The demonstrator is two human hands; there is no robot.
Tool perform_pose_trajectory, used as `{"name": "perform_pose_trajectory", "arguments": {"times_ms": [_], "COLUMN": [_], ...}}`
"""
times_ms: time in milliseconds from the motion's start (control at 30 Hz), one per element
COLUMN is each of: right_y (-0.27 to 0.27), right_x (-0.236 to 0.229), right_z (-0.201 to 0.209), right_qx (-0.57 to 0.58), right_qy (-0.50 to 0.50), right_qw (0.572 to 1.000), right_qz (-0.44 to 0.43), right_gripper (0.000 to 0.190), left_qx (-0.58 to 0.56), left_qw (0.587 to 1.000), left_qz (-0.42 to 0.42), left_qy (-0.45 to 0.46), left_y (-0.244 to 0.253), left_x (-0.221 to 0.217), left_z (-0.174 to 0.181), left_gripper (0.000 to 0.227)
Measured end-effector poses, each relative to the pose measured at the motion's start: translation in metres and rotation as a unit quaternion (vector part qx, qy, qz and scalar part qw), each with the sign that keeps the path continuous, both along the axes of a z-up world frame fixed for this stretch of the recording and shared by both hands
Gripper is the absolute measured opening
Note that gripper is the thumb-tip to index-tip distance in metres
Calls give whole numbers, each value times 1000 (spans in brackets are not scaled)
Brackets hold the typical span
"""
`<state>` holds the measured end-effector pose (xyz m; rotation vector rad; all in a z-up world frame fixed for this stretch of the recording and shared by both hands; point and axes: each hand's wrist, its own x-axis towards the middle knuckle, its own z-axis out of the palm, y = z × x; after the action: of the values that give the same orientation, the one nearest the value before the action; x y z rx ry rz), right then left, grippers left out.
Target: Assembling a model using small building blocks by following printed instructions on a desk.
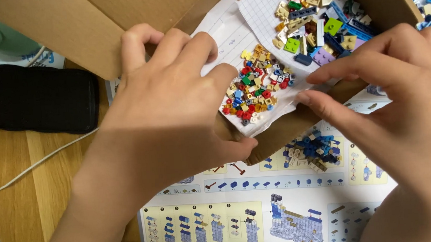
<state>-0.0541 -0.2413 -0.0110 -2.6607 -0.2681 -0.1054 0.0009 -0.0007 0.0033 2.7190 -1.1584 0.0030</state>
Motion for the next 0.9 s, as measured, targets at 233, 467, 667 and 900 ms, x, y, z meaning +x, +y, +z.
{"name": "perform_pose_trajectory", "arguments": {"times_ms": [233, 467, 667, 900], "right_y": [-7, -5, -3, -2], "right_x": [1, 1, 0, 0], "right_z": [3, 8, 11, 11], "right_qx": [30, 60, 94, 100], "right_qy": [34, 28, 22, 26], "right_qw": [999, 998, 995, 994], "right_qz": [-7, 1, -23, -35], "right_gripper": [16, 12, 7, 7], "left_qx": [34, 17, 6, 2], "left_qw": [997, 999, 999, 1000], "left_qz": [14, 11, 2, -9], "left_qy": [62, 37, 34, 26], "left_y": [-2, -2, 0, 2], "left_x": [2, 2, 3, 6], "left_z": [6, 7, 8, 5], "left_gripper": [57, 41, 40, 41]}}
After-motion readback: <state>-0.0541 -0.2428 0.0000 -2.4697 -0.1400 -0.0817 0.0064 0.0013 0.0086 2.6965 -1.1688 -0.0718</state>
